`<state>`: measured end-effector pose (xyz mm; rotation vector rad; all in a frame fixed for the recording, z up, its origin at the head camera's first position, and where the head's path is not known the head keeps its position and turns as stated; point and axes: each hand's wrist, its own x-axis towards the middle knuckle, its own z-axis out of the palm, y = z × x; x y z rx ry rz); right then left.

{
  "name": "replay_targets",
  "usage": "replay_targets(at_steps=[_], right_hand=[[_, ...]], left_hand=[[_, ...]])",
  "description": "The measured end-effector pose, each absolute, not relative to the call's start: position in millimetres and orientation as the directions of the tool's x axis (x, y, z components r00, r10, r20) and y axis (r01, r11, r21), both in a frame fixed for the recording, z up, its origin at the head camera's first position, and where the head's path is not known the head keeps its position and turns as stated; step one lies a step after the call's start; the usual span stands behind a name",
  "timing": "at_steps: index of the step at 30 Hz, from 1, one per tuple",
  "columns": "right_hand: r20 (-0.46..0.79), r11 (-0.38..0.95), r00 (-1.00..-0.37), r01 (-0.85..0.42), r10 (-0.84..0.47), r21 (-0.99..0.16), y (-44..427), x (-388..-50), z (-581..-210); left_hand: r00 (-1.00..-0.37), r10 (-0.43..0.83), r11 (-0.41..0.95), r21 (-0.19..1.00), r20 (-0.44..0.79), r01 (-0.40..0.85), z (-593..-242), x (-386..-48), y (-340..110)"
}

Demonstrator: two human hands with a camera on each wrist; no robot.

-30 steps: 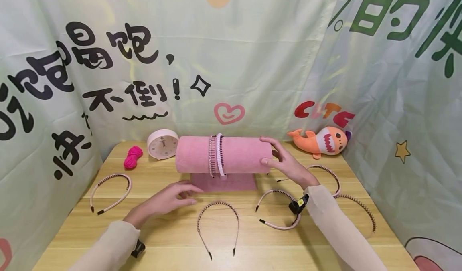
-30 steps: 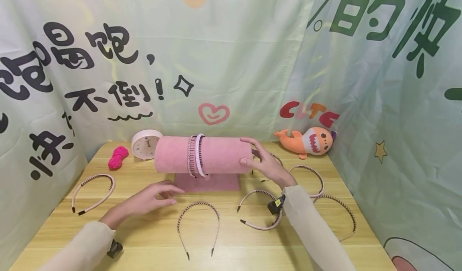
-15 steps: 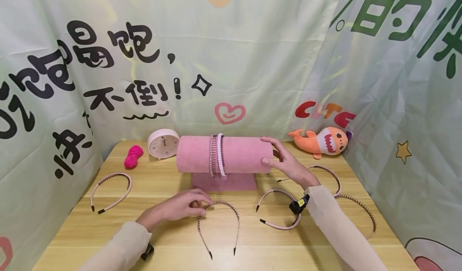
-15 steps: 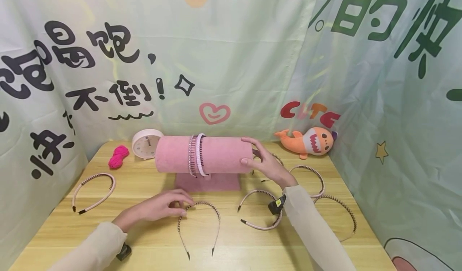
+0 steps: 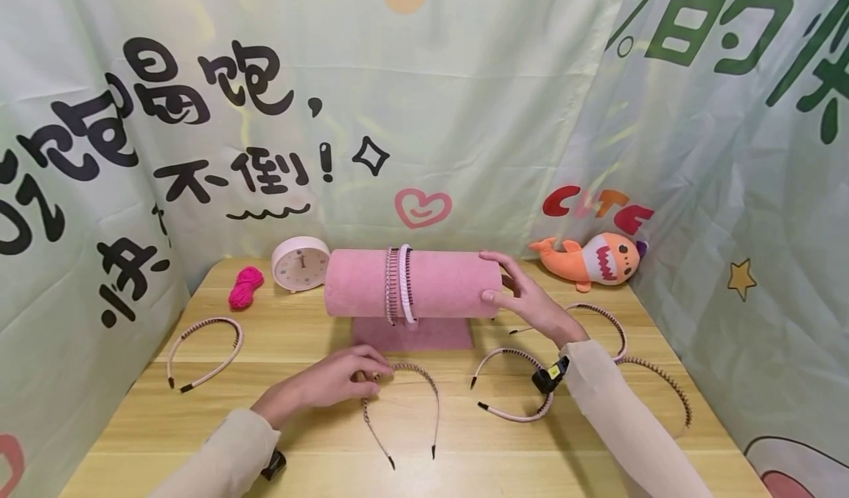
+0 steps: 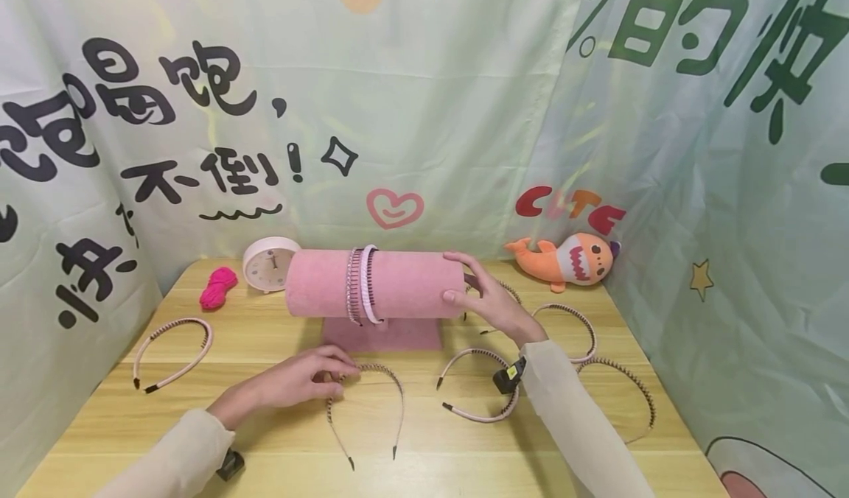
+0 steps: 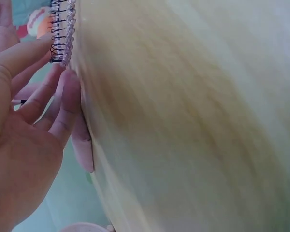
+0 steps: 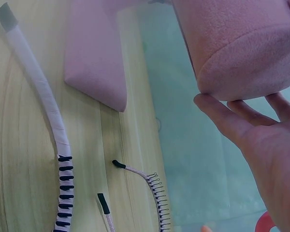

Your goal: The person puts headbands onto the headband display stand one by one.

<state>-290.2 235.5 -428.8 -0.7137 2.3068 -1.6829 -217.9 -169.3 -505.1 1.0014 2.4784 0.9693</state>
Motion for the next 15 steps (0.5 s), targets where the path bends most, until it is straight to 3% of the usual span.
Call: replay_targets(at_steps=[15], right_hand=[[0.12, 0.241, -0.865, -0.265, -0.487, -0.934, 235.6, -290.2, -429.7]], left_hand=[[-0.756, 0.649, 0.544, 0.749, -0.089, 0.378, -488.4, -213.9, -190.1]])
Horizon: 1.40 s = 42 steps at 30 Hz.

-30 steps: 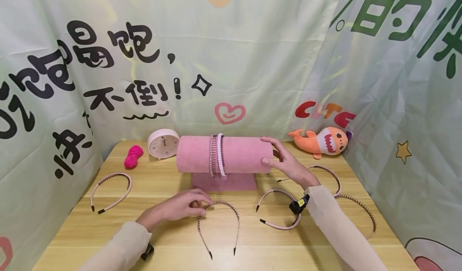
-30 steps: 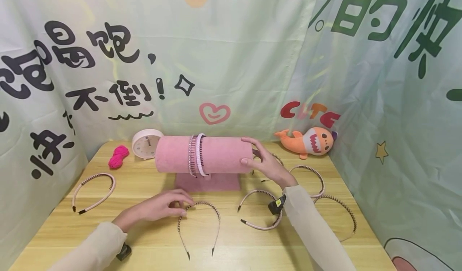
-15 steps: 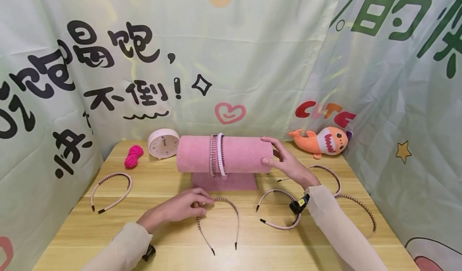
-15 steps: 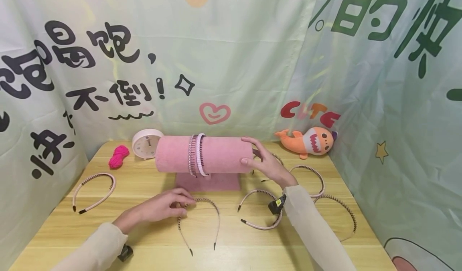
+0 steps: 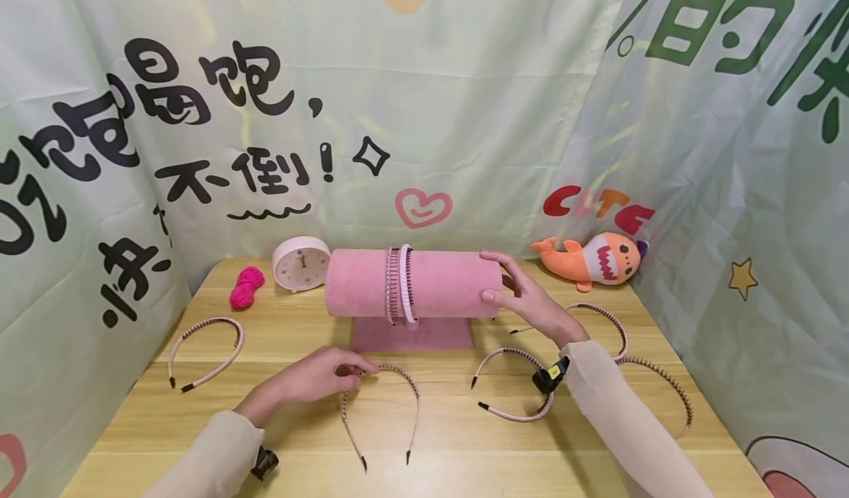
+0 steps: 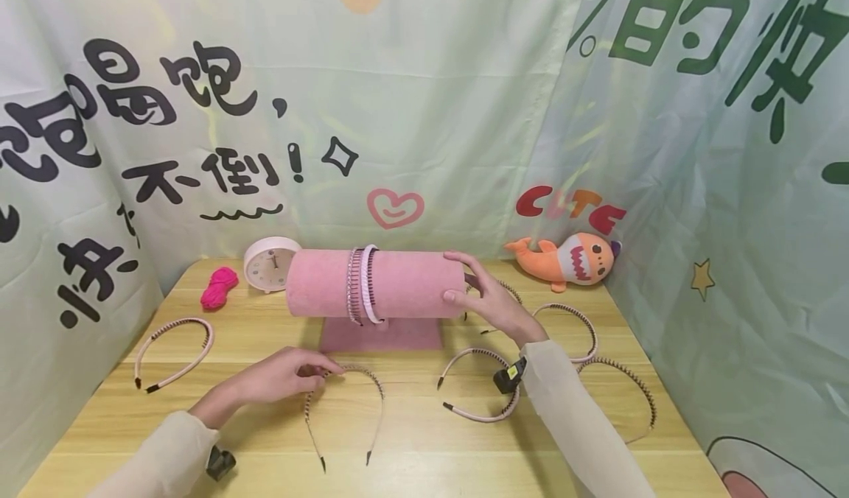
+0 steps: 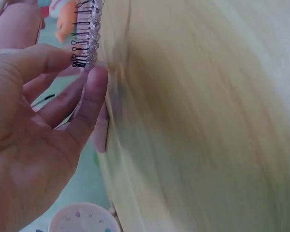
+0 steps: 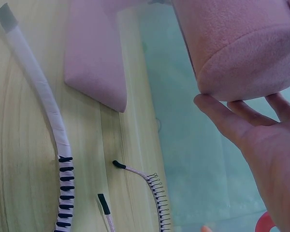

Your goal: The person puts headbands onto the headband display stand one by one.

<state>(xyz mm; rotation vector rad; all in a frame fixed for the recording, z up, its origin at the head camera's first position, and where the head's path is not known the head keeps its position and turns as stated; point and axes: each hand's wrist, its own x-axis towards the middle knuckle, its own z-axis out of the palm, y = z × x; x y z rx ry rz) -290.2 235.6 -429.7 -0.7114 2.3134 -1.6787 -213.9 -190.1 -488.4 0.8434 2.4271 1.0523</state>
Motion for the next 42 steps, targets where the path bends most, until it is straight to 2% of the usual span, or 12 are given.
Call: replay_targets(at_steps=[15, 20, 26, 35, 42], right_hand=[[0.113, 0.241, -0.869, -0.255, -0.482, -0.936, 235.3, -288.9, -428.0], [0.121, 0.233, -0.866, -0.262, -0.486, -0.937, 235.2, -289.4, -428.0], [0.117, 0.233, -0.866, -0.258, -0.486, -0.938, 235.1, -289.1, -427.5], [0.114, 0.236, -0.866, -0.257, -0.486, -0.937, 234.8, -289.2, -427.7], [0.114, 0.235, -0.866, -0.256, -0.486, -0.938, 235.0, -289.1, -427.6]], left_hand=[[-0.761, 0.633, 0.454, 0.865, -0.143, 0.215, -480.4, -213.5, -225.9], [-0.762, 0.628, 0.483, 0.848, -0.16, 0.22, -478.7, -217.3, -244.0], [-0.796, 0.596, 0.529, 0.796, -0.103, 0.294, -478.1, -220.9, -263.0], [-0.832, 0.527, 0.519, 0.84, -0.171, 0.156, -479.1, -222.8, -288.3], [-0.835, 0.512, 0.524, 0.844, -0.201, 0.118, -475.3, -222.4, -302.7]])
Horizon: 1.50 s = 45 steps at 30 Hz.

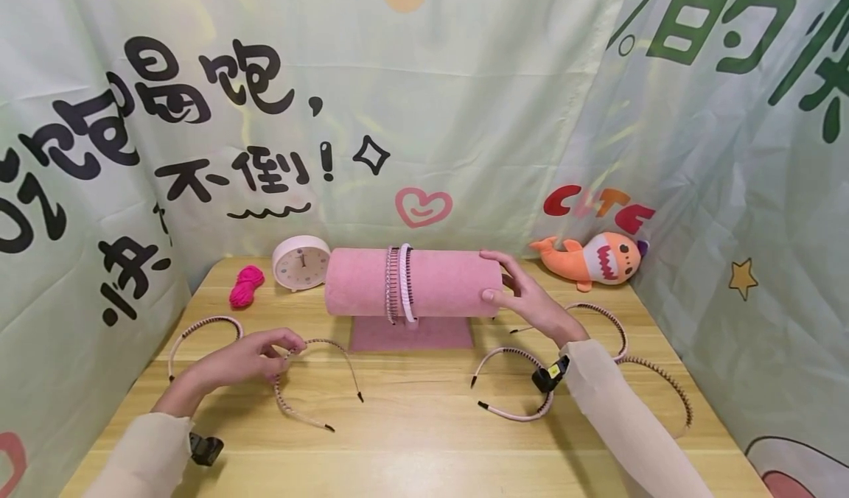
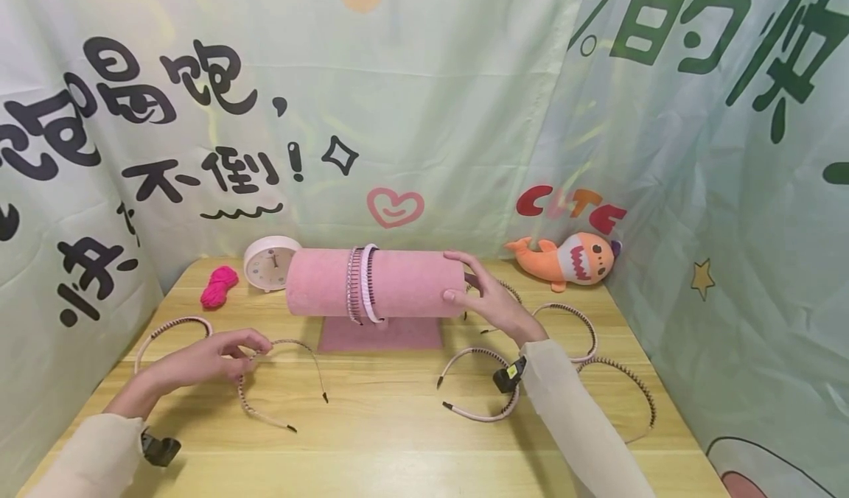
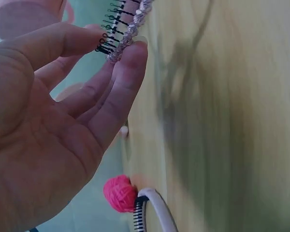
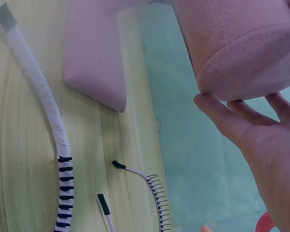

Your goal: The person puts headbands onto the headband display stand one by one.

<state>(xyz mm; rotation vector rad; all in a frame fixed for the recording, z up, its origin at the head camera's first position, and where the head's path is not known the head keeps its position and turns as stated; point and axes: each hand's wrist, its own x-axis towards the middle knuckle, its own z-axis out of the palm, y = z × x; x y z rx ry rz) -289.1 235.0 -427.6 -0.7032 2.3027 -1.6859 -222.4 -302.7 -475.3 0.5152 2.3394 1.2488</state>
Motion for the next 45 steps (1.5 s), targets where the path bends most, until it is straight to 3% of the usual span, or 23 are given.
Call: replay_targets(at_steps=[17, 28, 45], right_hand=[[0.123, 0.222, -0.86, -0.262, -0.495, -0.939, 233.5, -291.1, -428.8], [0.129, 0.214, -0.858, -0.265, -0.497, -0.94, 233.2, -291.5, -428.6], [0.117, 0.23, -0.863, -0.258, -0.492, -0.938, 234.6, -290.1, -427.9]], left_hand=[[-0.886, 0.428, 0.39, 0.921, -0.177, 0.004, -451.7, -220.4, -328.5], [-0.947, 0.32, 0.353, 0.933, -0.042, 0.078, -422.6, -219.6, -321.8], [-0.963, 0.269, 0.299, 0.947, 0.033, 0.116, -385.9, -231.3, -281.1]])
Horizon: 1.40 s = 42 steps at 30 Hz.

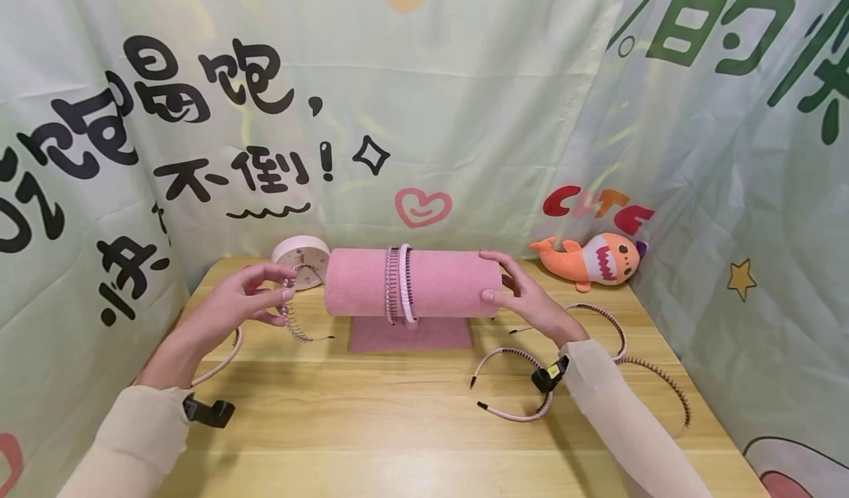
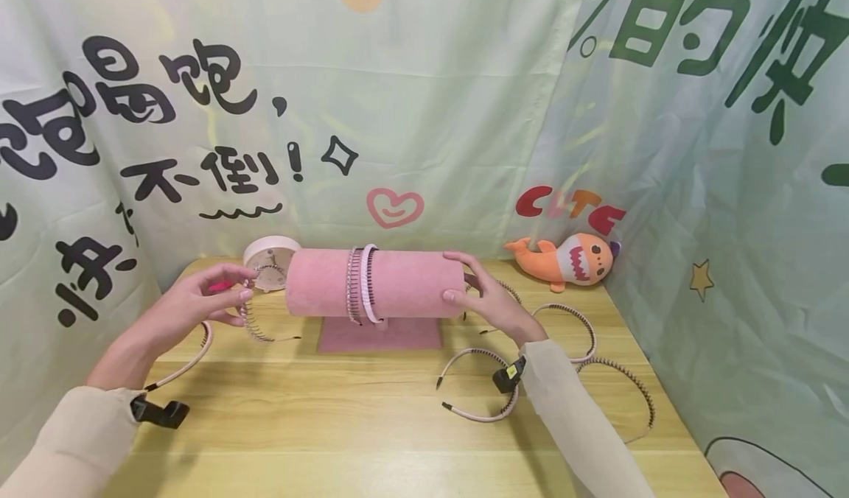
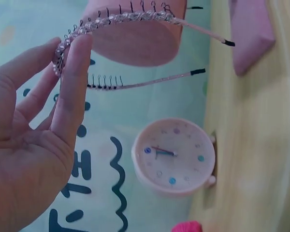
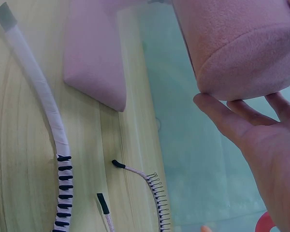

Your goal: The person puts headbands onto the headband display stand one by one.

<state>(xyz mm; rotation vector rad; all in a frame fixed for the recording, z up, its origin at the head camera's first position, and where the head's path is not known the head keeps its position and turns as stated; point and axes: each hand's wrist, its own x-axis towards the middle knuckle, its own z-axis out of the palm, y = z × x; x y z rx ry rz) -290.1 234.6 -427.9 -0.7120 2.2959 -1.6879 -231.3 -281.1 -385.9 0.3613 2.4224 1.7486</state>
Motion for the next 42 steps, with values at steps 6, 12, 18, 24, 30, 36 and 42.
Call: replay_targets(at_steps=[6, 12, 18, 24, 30, 36, 42], right_hand=[[0.118, 0.233, -0.865, -0.259, -0.487, -0.937, 235.2, -289.8, -427.0], [0.122, 0.236, -0.865, -0.264, -0.487, -0.935, 235.7, -290.1, -427.1], [0.12, 0.227, -0.864, -0.259, -0.489, -0.939, 235.2, -290.1, -426.8], [0.122, 0.22, -0.863, -0.258, -0.49, -0.941, 235.0, -290.2, -427.6], [0.125, 0.214, -0.862, -0.259, -0.492, -0.942, 235.0, -290.1, -428.4], [0.127, 0.216, -0.861, -0.262, -0.493, -0.94, 234.6, -290.5, -428.3], [0.125, 0.215, -0.861, -0.259, -0.493, -0.942, 234.9, -290.5, -428.5]], left_hand=[[-0.966, 0.249, 0.259, 0.956, 0.071, 0.137, -377.2, -235.3, -268.9], [-0.968, 0.235, 0.249, 0.957, 0.092, 0.151, -374.0, -241.8, -258.9], [-0.968, 0.236, 0.238, 0.96, 0.088, 0.145, -370.7, -246.6, -252.9], [-0.964, 0.255, 0.218, 0.966, 0.078, 0.136, -368.4, -253.7, -244.6], [-0.954, 0.29, 0.225, 0.963, 0.079, 0.148, -367.0, -258.7, -237.2], [-0.945, 0.319, 0.238, 0.959, 0.075, 0.157, -365.6, -262.0, -233.3], [-0.932, 0.354, 0.25, 0.954, 0.071, 0.168, -365.5, -265.1, -231.1]])
